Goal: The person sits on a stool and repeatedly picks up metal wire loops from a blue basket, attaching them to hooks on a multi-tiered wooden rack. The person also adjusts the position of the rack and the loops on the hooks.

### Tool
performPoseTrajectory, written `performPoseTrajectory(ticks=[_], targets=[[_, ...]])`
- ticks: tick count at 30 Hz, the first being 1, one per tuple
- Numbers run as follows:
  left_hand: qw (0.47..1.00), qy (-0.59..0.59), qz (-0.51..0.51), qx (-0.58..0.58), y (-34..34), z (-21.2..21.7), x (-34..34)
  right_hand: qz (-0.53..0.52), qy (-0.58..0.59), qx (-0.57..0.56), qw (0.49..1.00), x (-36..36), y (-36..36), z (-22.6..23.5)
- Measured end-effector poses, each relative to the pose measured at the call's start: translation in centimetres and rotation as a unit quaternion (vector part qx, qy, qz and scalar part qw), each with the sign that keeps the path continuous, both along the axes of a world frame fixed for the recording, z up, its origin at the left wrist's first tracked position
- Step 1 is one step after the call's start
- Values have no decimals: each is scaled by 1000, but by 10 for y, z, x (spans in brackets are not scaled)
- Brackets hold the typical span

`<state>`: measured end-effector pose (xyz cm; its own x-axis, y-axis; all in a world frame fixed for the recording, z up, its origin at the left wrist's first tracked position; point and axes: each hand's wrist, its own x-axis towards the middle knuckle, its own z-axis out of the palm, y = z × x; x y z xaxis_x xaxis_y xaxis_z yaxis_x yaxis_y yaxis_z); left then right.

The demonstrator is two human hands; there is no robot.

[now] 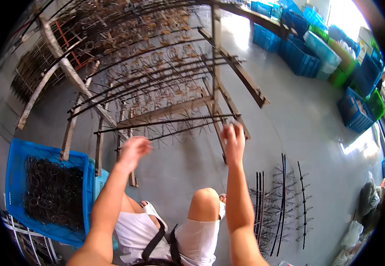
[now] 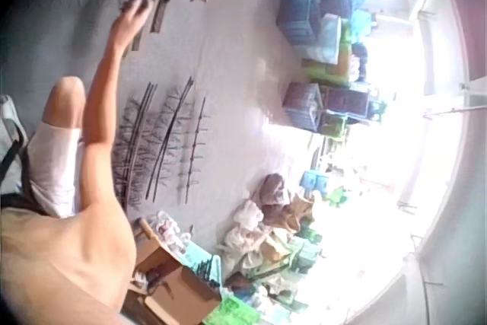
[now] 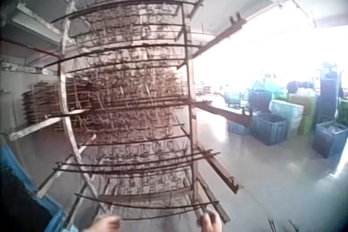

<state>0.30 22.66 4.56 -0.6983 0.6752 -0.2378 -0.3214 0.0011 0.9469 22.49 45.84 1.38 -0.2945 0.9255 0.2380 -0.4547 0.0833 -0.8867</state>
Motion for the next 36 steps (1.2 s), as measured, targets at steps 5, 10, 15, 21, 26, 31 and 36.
performPoseTrajectory(ticks=[5,10,15,21,26,31,36], targets=[[915,-5,377,143,-94,41,-138,-95,-158,9,983,-137,96,73],[920,-83,364,116,-107,41,-227,60,-59,-249,965,-206,147,88],[949,-126,254,140,-86,44,-260,11,-10,-266,964,-196,138,133],[915,-185,289,213,-75,85,-211,39,102,-245,963,-82,61,149],[935,-147,249,207,-64,62,-204,-8,23,-260,965,-45,48,112],[937,-149,251,191,-83,71,-179,34,111,-209,971,-4,17,114],[920,-141,199,307,-89,71,-57,-56,110,-210,970,91,6,92]])
